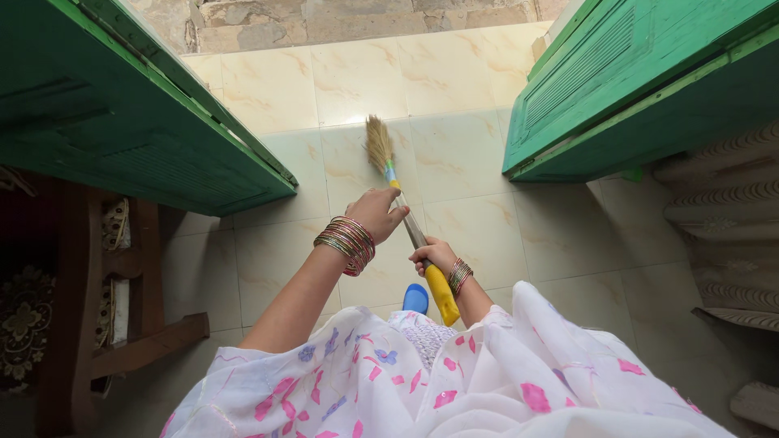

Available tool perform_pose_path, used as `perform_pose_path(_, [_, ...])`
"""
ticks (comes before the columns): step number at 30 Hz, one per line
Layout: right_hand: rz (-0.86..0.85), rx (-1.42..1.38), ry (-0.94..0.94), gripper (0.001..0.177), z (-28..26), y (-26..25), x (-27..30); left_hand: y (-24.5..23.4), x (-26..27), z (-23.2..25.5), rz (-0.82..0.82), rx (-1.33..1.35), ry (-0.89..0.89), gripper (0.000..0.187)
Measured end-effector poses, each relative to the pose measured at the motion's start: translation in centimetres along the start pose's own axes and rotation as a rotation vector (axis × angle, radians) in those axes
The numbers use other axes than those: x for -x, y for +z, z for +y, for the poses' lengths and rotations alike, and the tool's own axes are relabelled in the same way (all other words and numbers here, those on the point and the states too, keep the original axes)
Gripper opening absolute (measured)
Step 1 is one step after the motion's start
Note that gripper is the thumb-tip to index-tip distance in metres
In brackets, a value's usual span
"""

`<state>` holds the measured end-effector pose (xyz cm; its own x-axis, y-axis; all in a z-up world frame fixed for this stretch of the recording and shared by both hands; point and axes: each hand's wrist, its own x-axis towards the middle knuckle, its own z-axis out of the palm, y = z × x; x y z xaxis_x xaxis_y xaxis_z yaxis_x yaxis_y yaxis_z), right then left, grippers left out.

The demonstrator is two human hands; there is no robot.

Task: The person sweeps a tiled floor and stone steps with a broom, gathering debris into a pile. They then lift a red mat, sweep underneath it, and place the mat back down.

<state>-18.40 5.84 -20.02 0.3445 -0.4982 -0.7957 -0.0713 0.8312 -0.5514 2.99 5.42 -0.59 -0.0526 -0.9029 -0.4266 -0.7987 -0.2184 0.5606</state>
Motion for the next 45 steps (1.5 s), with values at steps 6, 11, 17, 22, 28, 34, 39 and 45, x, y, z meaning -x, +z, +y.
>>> perform_pose_path(6, [0.037,0.359,-0.058,0.089,4.8,6.5,12.8,0.4,7.4,-7.8,0.042,0.044,-0.058,0.052])
perform_pose_path(11, [-0.178,0.157,0.303,0.089,8.7,7.0,23.4,0.5,12.3,-12.1,0.039,0.056,-0.053,0.051])
perform_pose_path(17, [-0.424,0.416,0.475,0.084,16.9,13.7,19.9,0.2,14.0,-13.0,-0.008,0.098,-0.154,0.051])
perform_pose_path(22, [-0.373,0.461,0.456,0.087,17.0,12.3,15.3,-1.0,13.4,-14.0,-0.015,0.079,-0.177,0.054])
perform_pose_path(28, [-0.165,0.500,0.344,0.082,6.7,0.9,12.3,-1.8,7.5,-10.6,0.039,0.122,-0.198,0.055])
perform_pose_path(34, [0.036,0.454,0.171,0.077,-6.8,-7.3,0.9,-3.2,0.8,-5.6,0.055,0.147,-0.190,0.055])
perform_pose_path(39, [0.190,0.476,-0.019,0.073,-13.0,-6.6,-5.1,-4.3,-3.2,-3.4,0.058,0.105,-0.191,0.054])
perform_pose_path(45, [0.482,0.143,-0.082,0.084,-10.1,-4.1,-2.2,-6.1,-8.9,-3.7,0.098,0.129,-0.175,0.056])
